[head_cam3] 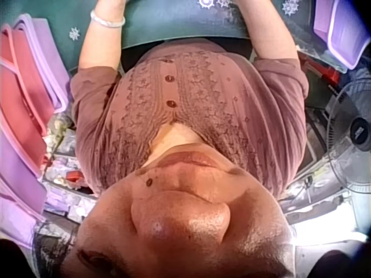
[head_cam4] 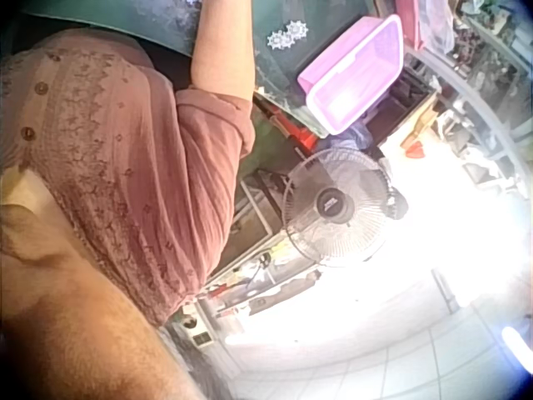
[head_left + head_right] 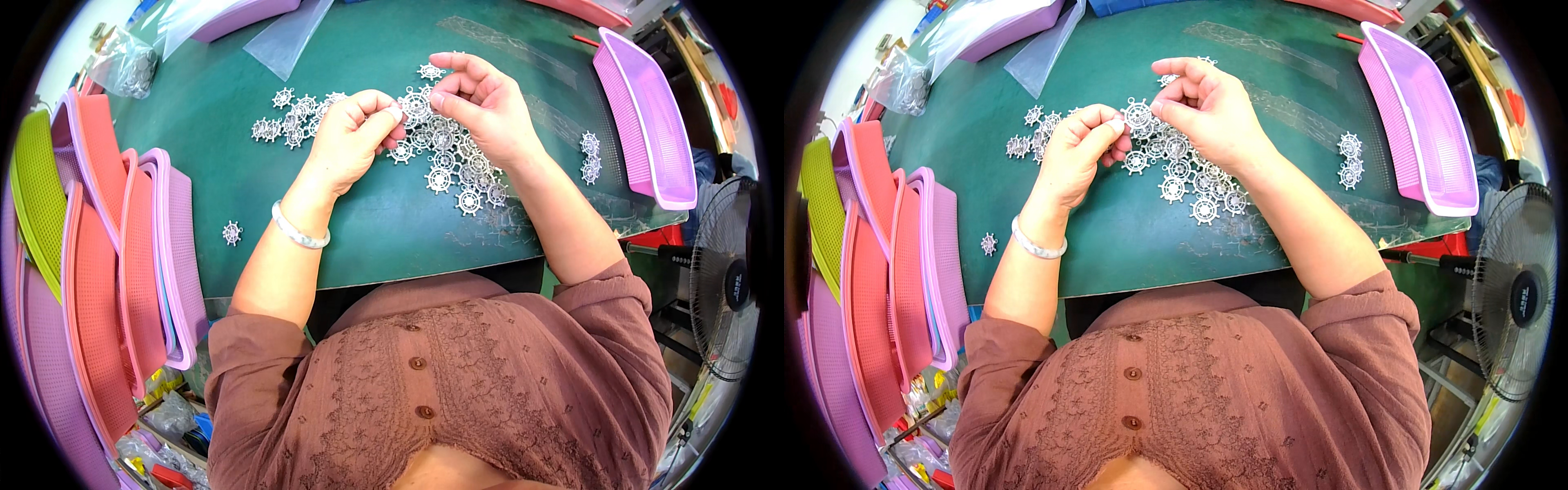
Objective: The person sits at a green worktable and repeatedly picks up small silver ship-wheel-shaped metal pieces. They connect the pieces by hand, forming small clusters, and place the assembled units back on the table. The person continues this process throughout the clip, handling the parts one at a time.
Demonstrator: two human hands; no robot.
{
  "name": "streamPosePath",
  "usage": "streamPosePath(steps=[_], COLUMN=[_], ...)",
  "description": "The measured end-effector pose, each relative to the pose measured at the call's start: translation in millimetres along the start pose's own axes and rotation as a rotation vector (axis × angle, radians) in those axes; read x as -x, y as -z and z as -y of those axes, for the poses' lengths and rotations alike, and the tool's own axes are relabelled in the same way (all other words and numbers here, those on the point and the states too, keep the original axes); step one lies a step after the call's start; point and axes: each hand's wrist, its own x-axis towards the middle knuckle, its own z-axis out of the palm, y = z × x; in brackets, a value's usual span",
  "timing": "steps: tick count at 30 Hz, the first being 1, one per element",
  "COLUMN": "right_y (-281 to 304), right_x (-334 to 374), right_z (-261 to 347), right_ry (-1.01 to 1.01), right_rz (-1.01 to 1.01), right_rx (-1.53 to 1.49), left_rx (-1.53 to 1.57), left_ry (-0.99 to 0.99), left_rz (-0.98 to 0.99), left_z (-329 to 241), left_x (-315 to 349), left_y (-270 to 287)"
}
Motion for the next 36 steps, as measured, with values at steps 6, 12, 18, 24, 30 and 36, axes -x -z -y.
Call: streamPosePath(steps=[6,12,18,24,30,36], right_y=[0,0,-1,-1,-1,-2], right_x=[0,0,0,0,0,0], right_z=[-1,-1,-2,-6,-6,-5], right_ry=[0.005,0.022,0.066,0.189,0.23,0.207], right_rz=[0.007,0.014,0.014,0.009,-0.002,-0.015], right_rx=[-0.013,0.007,0.035,0.158,0.184,0.16], left_rx=[-0.006,-0.006,-0.026,-0.128,-0.178,-0.146], left_ry=[-0.004,-0.012,-0.031,-0.175,-0.185,-0.197], left_rz=[-0.002,-0.008,-0.024,-0.087,-0.12,-0.137], left_z=[0,1,1,9,8,7], left_x=[0,0,0,-4,-4,-3], left_y=[1,1,1,2,1,-1])
